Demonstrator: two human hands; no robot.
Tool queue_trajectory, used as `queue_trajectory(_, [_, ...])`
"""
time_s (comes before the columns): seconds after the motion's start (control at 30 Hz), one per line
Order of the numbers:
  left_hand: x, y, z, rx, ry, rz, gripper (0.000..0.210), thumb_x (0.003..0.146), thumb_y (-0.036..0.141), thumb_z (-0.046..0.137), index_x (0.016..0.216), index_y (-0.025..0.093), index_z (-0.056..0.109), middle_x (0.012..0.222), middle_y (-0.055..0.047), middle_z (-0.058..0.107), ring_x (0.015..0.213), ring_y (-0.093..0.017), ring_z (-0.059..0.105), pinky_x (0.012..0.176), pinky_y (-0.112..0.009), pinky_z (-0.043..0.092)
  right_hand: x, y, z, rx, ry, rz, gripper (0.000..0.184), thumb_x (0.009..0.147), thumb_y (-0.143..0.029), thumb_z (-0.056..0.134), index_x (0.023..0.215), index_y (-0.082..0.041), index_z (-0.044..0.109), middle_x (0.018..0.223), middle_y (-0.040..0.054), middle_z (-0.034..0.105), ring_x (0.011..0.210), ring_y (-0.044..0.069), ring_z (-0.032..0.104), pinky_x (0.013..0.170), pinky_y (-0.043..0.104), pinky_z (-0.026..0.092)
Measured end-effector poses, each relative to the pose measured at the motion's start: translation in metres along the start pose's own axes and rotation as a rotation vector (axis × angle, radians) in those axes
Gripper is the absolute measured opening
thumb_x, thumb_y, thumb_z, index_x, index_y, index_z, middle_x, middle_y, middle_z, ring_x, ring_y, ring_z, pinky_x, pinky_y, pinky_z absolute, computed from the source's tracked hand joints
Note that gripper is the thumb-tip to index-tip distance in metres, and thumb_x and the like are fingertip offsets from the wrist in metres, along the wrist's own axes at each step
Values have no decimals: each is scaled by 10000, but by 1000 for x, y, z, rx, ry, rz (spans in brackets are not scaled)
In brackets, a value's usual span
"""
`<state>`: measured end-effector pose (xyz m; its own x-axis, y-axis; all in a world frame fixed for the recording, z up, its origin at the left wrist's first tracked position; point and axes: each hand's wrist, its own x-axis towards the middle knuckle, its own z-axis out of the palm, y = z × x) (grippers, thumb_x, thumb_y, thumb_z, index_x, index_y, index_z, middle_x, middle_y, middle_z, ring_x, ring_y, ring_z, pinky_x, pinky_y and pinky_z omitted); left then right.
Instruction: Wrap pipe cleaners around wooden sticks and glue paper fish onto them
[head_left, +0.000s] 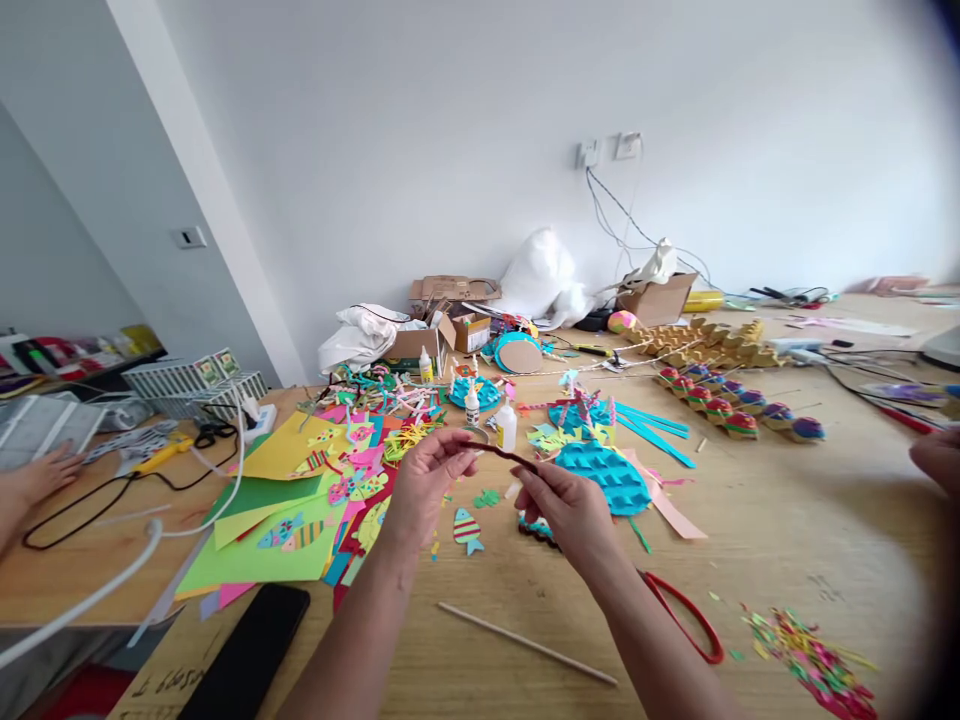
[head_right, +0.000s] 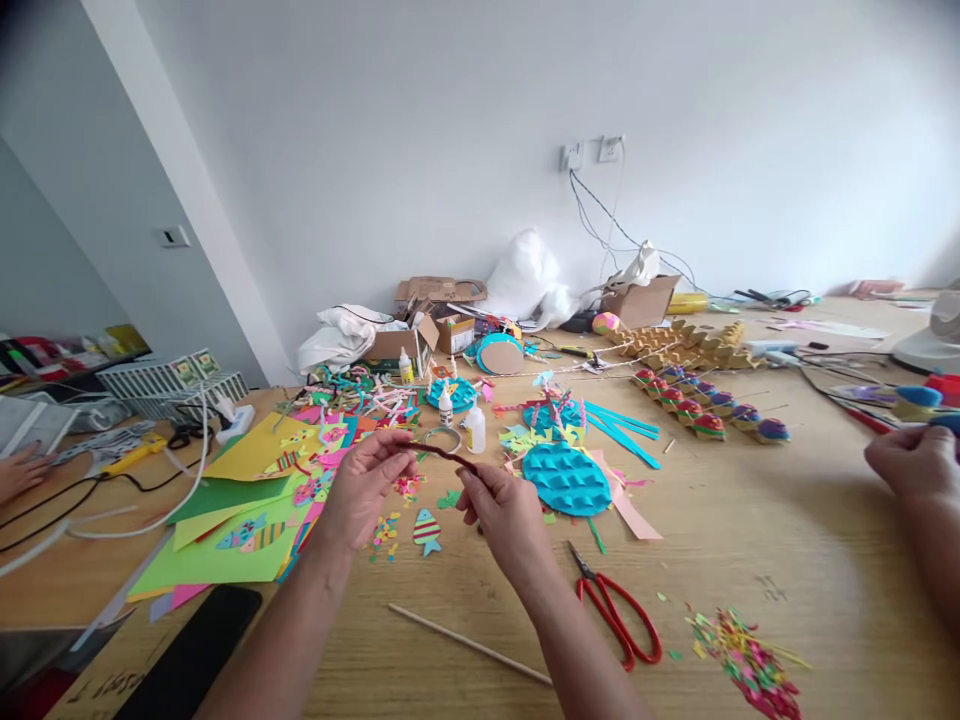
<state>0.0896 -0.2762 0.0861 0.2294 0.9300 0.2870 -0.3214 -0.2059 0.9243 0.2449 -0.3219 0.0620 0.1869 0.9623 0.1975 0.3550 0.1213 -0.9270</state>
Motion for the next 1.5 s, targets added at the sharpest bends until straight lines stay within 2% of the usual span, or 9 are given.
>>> queue_trajectory(0.2, [-6,-15,-12,54,196,97,106,669,270,616,742,194,629,620,13,595,563,-93,549,571,-209,449,4,2,24,319,-215,110,326,704,-451,528,767,-136,585,510,-18,577,385,63,472,401,178,342])
queue_trajectory(0.3, [-9,-18,-18,116,234,111,82,673,267,615,711,194,609,596,19,573,560,-92,536,562,-203,437,-1,10,30,408,-283,135,313,673,-463,567,717,-154,538,497,-29,575,381,60,466,405,177,352])
queue_trajectory(0.4, [-14,-25,-22,75,241,112,92,699,275,597,717,188,572,557,31,538,532,-83,502,544,-198,414,-5,24,32,427,-307,110,327,665,-481,583,645,-166,501,502,-20,577,392,64,464,407,184,357])
queue_trajectory(0.63, [-20,-46,-29,-179,283,27,112,733,262,575,751,170,515,646,18,582,539,-69,511,495,-176,376,-7,57,39,240,-355,-84,312,777,-446,475,712,-168,601,612,22,598,488,98,506,488,231,419])
queue_trajectory(0.8, [-18,-59,-36,-192,349,7,118,722,257,585,747,161,520,611,22,571,514,-71,514,467,-171,379,-10,63,47,18,-330,-176,207,798,-314,454,819,-188,617,612,7,606,479,106,524,469,222,401])
queue_trajectory(0.93, [-17,-66,-37,-128,392,-1,140,723,276,578,720,148,522,604,8,580,509,-76,519,467,-175,391,-16,61,50,-114,-305,-177,161,796,-248,439,814,-185,586,612,0,602,480,106,535,464,211,393])
queue_trajectory(1.2, [-17,-68,-47,7,406,11,159,717,284,582,659,144,537,542,32,508,491,-52,453,451,-153,356,-17,60,47,-178,-251,-172,174,812,-269,397,726,-201,533,586,-12,589,475,109,537,474,209,397])
queue_trajectory(1.37, [-19,-57,-53,-153,362,-82,152,653,259,634,644,146,532,560,33,515,493,-46,440,437,-143,334,-12,60,43,-153,-316,-156,198,798,-260,395,630,-204,485,507,-36,541,439,100,513,454,201,385])
queue_trajectory(1.5, [-21,-53,-53,-257,312,-128,171,627,244,659,635,140,525,581,32,520,497,-38,440,439,-136,328,-11,63,42,-70,-382,-101,179,784,-262,393,637,-202,477,504,-42,530,415,94,496,429,198,374])
